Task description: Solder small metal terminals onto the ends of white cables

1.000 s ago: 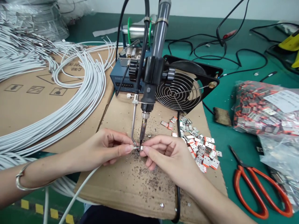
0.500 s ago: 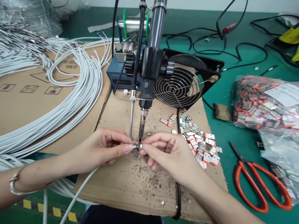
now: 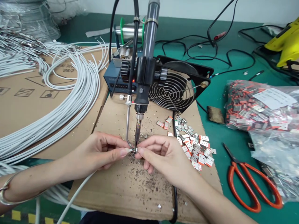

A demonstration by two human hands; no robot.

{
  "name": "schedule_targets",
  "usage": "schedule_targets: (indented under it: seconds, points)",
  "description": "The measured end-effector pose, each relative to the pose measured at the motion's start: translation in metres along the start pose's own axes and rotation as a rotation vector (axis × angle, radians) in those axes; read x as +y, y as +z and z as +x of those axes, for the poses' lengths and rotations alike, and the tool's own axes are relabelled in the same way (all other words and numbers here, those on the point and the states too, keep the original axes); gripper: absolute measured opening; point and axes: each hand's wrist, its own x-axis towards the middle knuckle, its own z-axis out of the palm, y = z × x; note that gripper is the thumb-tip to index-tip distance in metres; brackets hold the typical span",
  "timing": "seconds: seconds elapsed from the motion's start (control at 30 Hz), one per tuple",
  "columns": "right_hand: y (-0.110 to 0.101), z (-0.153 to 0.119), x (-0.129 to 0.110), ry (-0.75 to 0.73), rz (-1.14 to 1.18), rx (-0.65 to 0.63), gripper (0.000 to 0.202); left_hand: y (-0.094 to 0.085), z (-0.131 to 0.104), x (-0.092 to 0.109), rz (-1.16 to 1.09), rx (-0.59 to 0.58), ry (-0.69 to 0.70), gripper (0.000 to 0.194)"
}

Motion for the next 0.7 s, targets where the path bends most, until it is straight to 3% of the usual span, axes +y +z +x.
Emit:
schedule_targets:
  seconds: [0.53,0.7]
  points:
    - [-0.0005,0.0009,-0.0019,-0.015,-0.085,0.009,0.017,-0.0003,-0.0025,-0.0014,-0.015,0.001,0.018,0.012]
    - [-0.0004,0.0030,-0.0019,-0.011,-0.076,-0.006,0.018,0.0008,-0.0026,-0.0003,-0.001,0.016,-0.037,0.012]
